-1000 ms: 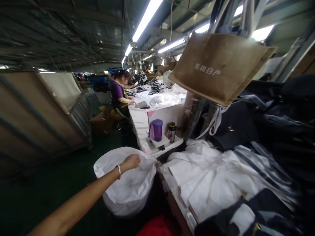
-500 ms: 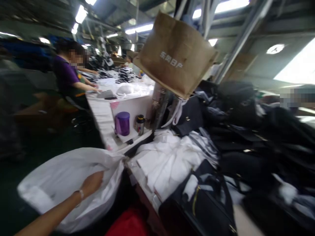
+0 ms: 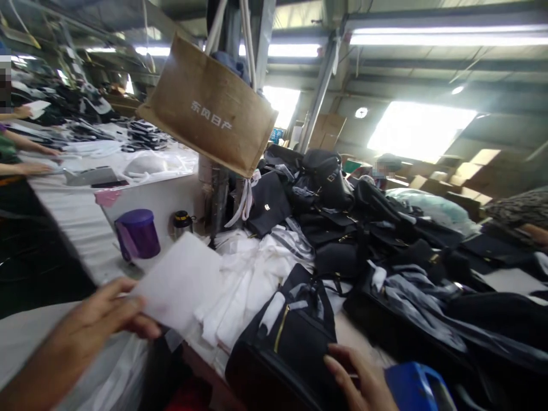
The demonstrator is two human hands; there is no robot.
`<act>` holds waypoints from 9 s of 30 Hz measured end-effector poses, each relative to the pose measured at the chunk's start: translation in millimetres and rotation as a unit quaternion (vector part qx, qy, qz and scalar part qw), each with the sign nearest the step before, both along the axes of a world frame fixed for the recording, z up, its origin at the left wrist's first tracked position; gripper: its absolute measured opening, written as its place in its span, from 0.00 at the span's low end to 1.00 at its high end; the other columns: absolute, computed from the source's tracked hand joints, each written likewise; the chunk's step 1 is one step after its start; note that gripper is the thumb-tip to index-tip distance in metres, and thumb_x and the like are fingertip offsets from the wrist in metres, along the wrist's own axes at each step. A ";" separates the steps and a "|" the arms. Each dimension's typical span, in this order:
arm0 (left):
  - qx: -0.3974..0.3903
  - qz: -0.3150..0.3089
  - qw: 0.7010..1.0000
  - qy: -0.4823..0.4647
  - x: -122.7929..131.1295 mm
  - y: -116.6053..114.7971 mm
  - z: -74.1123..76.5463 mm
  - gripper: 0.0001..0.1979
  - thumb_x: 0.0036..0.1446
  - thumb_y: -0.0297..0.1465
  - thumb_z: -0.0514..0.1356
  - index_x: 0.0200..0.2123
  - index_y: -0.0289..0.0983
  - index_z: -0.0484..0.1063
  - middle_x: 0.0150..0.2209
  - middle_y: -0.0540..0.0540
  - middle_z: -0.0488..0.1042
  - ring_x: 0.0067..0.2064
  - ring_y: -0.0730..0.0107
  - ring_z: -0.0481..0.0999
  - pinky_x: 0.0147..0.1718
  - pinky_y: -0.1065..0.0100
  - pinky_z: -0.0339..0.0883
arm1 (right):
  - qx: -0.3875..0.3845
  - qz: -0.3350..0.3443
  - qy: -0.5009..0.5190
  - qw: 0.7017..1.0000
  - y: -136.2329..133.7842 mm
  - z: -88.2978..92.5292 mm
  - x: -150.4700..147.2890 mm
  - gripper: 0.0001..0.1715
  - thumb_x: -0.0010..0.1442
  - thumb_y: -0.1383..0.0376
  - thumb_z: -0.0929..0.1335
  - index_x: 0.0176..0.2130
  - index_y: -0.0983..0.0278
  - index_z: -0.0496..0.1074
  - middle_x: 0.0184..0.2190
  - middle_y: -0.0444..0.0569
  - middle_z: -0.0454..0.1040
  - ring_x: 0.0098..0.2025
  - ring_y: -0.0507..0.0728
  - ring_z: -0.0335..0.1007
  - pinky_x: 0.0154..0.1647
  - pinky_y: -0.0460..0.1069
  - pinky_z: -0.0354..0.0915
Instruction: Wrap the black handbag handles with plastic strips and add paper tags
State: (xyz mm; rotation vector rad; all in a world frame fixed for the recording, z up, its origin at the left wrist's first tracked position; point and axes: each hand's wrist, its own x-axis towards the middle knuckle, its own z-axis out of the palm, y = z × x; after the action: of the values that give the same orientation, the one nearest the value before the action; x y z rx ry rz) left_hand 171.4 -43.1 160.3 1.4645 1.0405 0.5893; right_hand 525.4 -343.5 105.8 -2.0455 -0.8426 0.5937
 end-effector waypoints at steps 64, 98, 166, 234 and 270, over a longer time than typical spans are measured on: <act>-0.380 -0.346 0.822 -0.244 289.7 -212.4 -25.1 0.22 0.44 0.30 0.68 0.45 0.33 0.75 0.38 0.40 0.80 0.41 0.55 0.79 0.41 0.63 0.69 | 0.195 -0.175 0.016 0.965 -31.3 35.2 28.5 0.19 0.58 0.47 0.68 0.37 0.59 0.76 0.45 0.49 0.76 0.49 0.66 0.70 0.50 0.55 0.63; -0.243 -0.389 0.839 -0.291 309.4 -218.7 -43.1 0.22 0.59 0.38 0.62 0.54 0.34 0.72 0.51 0.38 0.76 0.52 0.54 0.74 0.53 0.59 0.64 | 0.289 -0.224 0.097 0.926 -28.7 26.2 31.7 0.30 0.55 0.54 0.73 0.54 0.61 0.66 0.40 0.49 0.78 0.43 0.62 0.75 0.42 0.52 0.70; -0.228 -0.386 0.883 -0.137 315.4 -235.3 -47.8 0.35 0.50 0.64 0.51 0.39 0.36 0.65 0.20 0.55 0.64 0.15 0.80 0.56 0.13 0.76 0.46 | 0.165 -0.094 0.064 0.980 -43.3 48.2 45.0 0.24 0.56 0.45 0.70 0.29 0.64 0.70 0.22 0.40 0.61 0.26 0.52 0.54 0.27 0.46 0.54; -0.169 -0.451 0.864 -0.145 310.3 -223.6 -32.9 0.29 0.61 0.51 0.54 0.54 0.34 0.60 0.36 0.42 0.76 0.36 0.62 0.77 0.36 0.65 0.67 | 0.253 -0.099 0.053 0.961 -75.7 35.8 23.9 0.13 0.65 0.58 0.67 0.46 0.61 0.73 0.30 0.44 0.71 0.29 0.55 0.70 0.29 0.49 0.67; -0.182 -0.427 0.881 -0.097 310.3 -218.3 -32.1 0.27 0.52 0.54 0.60 0.35 0.33 0.67 0.22 0.55 0.63 0.19 0.82 0.56 0.19 0.75 0.46 | 0.045 -0.360 0.033 0.931 -241.5 -30.8 -10.4 0.27 0.55 0.40 0.67 0.24 0.60 0.67 0.20 0.44 0.65 0.21 0.54 0.57 0.22 0.49 0.53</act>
State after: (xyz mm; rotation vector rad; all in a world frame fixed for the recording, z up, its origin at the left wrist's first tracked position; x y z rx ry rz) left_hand 481.7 -261.4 128.2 1.3235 0.2467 -0.1024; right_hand 515.0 -585.0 75.0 -2.0440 -0.0392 0.1993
